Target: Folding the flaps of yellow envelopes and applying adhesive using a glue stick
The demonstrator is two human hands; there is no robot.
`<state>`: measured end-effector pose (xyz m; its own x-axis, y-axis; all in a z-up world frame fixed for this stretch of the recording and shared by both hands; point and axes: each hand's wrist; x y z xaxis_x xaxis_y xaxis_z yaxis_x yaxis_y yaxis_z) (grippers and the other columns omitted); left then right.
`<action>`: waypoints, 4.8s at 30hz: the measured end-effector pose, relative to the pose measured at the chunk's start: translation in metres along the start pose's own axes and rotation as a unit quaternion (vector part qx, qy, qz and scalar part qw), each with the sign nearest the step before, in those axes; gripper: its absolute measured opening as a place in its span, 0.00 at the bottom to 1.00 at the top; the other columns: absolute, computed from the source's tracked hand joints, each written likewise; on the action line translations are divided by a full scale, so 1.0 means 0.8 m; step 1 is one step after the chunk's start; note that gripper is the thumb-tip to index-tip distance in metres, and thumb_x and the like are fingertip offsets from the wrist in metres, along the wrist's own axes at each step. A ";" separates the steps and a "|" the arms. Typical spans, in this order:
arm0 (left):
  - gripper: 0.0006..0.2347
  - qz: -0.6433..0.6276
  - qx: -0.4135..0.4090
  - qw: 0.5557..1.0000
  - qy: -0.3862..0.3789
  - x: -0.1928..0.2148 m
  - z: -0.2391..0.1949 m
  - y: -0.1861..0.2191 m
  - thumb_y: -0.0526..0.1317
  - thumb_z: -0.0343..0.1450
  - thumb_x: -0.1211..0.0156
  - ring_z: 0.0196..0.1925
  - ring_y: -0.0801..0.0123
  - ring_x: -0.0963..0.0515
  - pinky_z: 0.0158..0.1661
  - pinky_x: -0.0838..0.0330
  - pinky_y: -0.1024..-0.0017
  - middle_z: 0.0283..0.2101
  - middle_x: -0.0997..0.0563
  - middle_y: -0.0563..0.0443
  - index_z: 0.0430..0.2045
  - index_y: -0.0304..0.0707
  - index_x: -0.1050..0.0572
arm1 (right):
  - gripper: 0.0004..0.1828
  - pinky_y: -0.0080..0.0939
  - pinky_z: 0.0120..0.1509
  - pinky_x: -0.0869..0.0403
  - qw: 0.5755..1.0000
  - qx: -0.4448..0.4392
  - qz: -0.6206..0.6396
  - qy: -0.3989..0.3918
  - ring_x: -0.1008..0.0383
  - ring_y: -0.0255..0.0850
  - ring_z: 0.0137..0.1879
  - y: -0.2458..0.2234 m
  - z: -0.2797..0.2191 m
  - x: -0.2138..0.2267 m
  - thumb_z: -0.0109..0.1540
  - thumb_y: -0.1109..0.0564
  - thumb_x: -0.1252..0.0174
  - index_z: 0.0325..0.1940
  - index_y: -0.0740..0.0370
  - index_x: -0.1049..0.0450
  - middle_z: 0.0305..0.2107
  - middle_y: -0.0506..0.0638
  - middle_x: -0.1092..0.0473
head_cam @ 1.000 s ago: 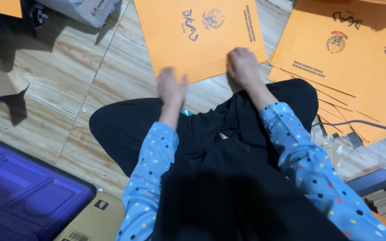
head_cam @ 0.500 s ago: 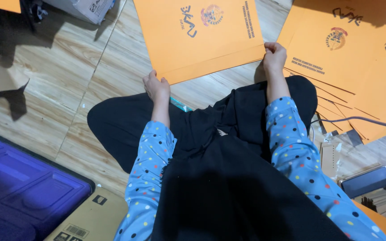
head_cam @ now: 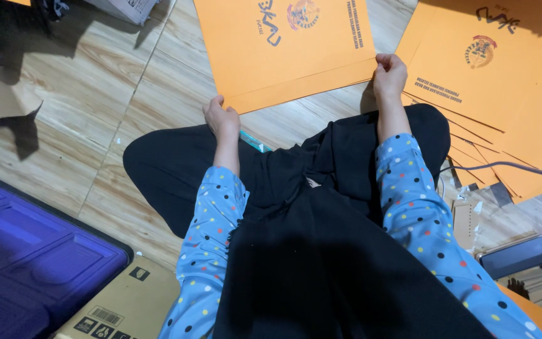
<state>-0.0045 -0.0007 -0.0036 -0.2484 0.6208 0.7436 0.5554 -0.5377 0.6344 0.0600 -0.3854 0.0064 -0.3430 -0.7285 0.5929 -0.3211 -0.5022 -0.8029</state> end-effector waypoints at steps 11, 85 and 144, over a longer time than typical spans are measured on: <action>0.16 -0.049 0.022 0.999 0.004 -0.006 0.006 -0.011 0.30 0.58 0.52 0.41 0.62 0.25 0.48 0.34 0.72 0.41 0.31 0.46 0.38 0.42 0.28 | 0.14 0.29 0.43 0.28 0.997 -0.068 0.024 -0.009 0.28 0.31 0.37 -0.022 -0.010 0.007 0.54 0.66 0.54 0.35 0.53 0.26 0.30 0.41 0.28; 0.17 0.048 -0.007 0.998 -0.032 0.027 -0.017 0.030 0.27 0.57 0.46 0.40 0.53 0.25 0.43 0.32 0.67 0.40 0.33 0.46 0.39 0.40 0.28 | 0.48 0.51 0.48 0.36 0.950 0.080 -0.302 0.007 0.44 0.52 0.48 -0.073 -0.053 -0.025 0.44 0.36 0.28 0.53 0.63 0.45 0.46 0.57 0.45; 0.34 0.602 -0.336 0.715 -0.120 0.019 0.079 0.164 0.37 0.61 0.47 0.33 0.64 0.37 0.20 0.37 0.84 0.57 0.49 0.49 0.60 0.63 0.56 | 0.33 0.63 0.60 0.55 0.891 0.318 -0.317 -0.069 0.50 0.59 0.55 -0.265 0.076 -0.254 0.61 0.36 0.57 0.58 0.65 0.44 0.53 0.61 0.47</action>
<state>0.1150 -0.0255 0.0775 0.2756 -0.4850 0.8299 -0.2745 -0.8672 -0.4156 0.2511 -0.1592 0.0524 -0.1439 -0.2341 0.9615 0.1681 -0.9633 -0.2093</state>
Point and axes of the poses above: each hand's wrist, its own z-axis towards the middle knuckle, its own x-axis out of the back of the hand, y = z × x
